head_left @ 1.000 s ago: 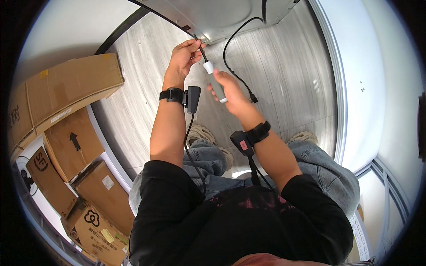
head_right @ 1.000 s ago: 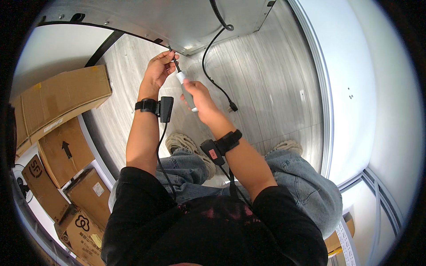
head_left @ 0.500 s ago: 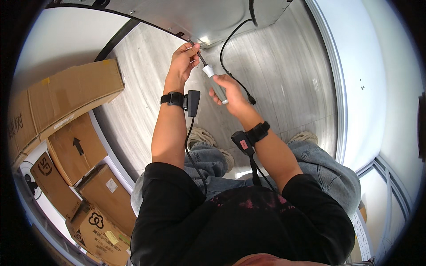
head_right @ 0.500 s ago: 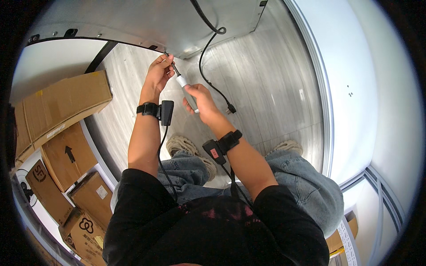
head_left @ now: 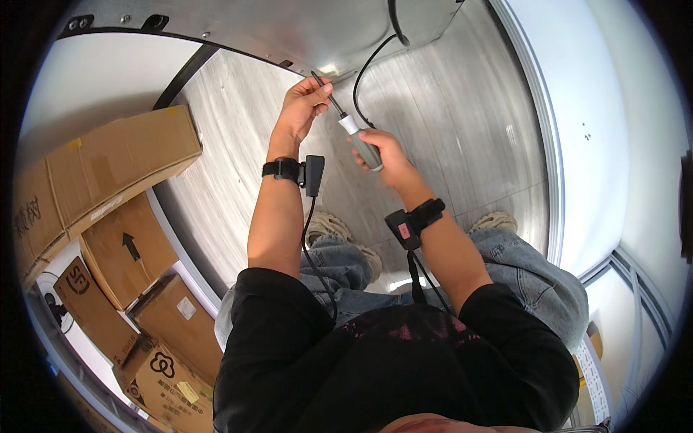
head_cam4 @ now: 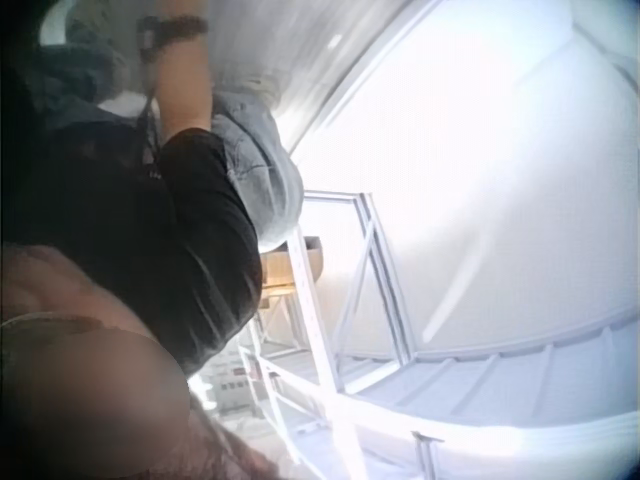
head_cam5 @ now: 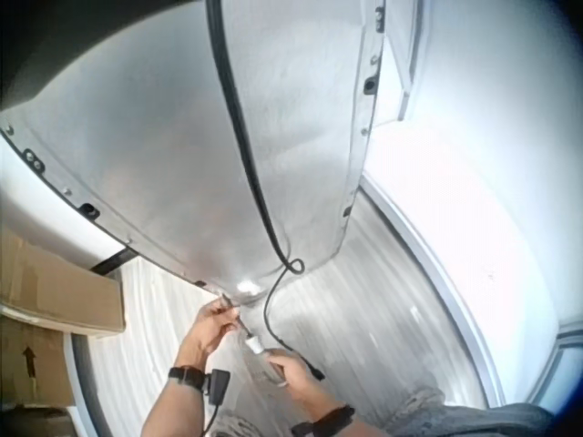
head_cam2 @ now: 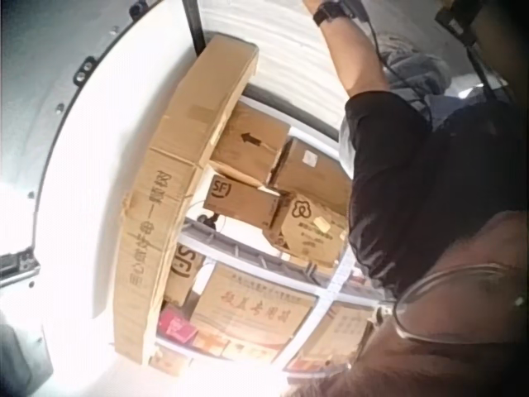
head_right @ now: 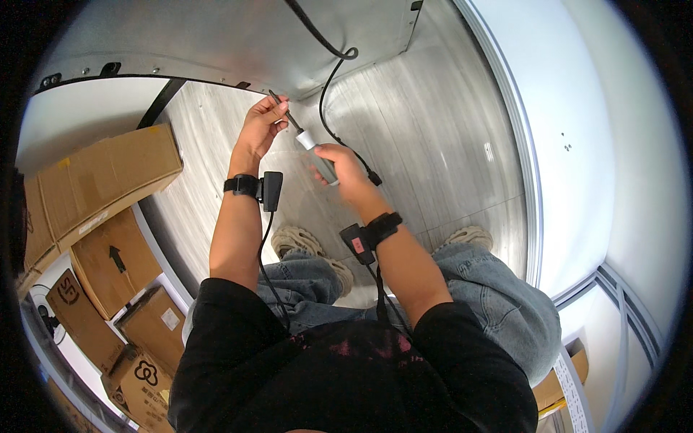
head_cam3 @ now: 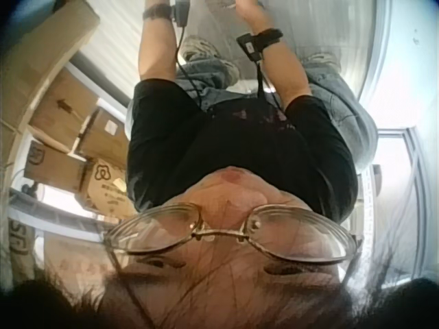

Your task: The person uses a screwdriver to fasten screws into the back panel of a small electronic device. After securing the screws, they wipe the device's exterior with a blue cloth.

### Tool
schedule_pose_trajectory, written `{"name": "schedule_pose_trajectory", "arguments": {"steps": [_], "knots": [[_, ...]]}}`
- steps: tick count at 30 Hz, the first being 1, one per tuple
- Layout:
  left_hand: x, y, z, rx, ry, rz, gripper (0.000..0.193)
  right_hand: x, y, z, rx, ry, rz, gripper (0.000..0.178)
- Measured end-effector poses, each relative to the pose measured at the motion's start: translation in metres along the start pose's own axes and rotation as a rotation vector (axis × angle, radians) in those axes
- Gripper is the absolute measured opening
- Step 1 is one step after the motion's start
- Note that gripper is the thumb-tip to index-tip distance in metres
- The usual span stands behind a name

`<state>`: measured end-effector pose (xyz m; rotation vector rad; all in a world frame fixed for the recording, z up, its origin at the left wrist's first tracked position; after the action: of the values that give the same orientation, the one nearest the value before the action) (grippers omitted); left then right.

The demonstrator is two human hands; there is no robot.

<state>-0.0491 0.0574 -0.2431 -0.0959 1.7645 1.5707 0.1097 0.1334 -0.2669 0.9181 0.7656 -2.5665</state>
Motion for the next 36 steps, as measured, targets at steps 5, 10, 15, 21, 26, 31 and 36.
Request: {"name": "schedule_pose_trajectory", "arguments": {"steps": [5, 10, 15, 21, 26, 31, 36], "knots": [[0.015, 0.020, 0.078, -0.077, -0.329, 0.049, 0.007, -0.023, -0.060, -0.046, -0.113, -0.041, -0.172, 0.031], [0.002, 0.026, 0.215, 0.012, -0.616, 0.030, 0.008, -0.102, -0.107, -0.133, -0.086, 0.154, -0.355, 0.033], [-0.023, 0.023, 0.353, 0.189, -0.673, 0.082, 0.020, -0.183, -0.135, -0.204, 0.302, 0.299, -0.699, 0.030], [-0.016, 0.037, 0.497, 0.721, -0.533, 0.698, 0.019, -0.251, -0.143, -0.288, 0.444, 0.596, -0.972, 0.035], [-0.009, 0.042, 0.587, 0.931, -0.430, 1.025, 0.017, -0.280, -0.146, -0.350, 0.688, 0.693, -1.089, 0.039], [0.014, 0.036, 0.646, 1.251, -0.395, 1.087, 0.017, -0.290, -0.159, -0.372, 0.782, 0.666, -1.094, 0.041], [0.021, 0.021, 0.681, 1.564, -0.460, 0.993, 0.016, -0.294, -0.158, -0.382, 0.784, 0.675, -1.094, 0.041]]}}
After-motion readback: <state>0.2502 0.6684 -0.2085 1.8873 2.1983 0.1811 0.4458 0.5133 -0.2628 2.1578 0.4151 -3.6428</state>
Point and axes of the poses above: each hand's wrist, its own x-axis towards the middle knuckle, its own z-axis out of the palm, y = z × x, the point moved 10 cm from there along x, towards the middle knuckle, and after that the axes turned 7 degrees about x, right-handed, at the moved point
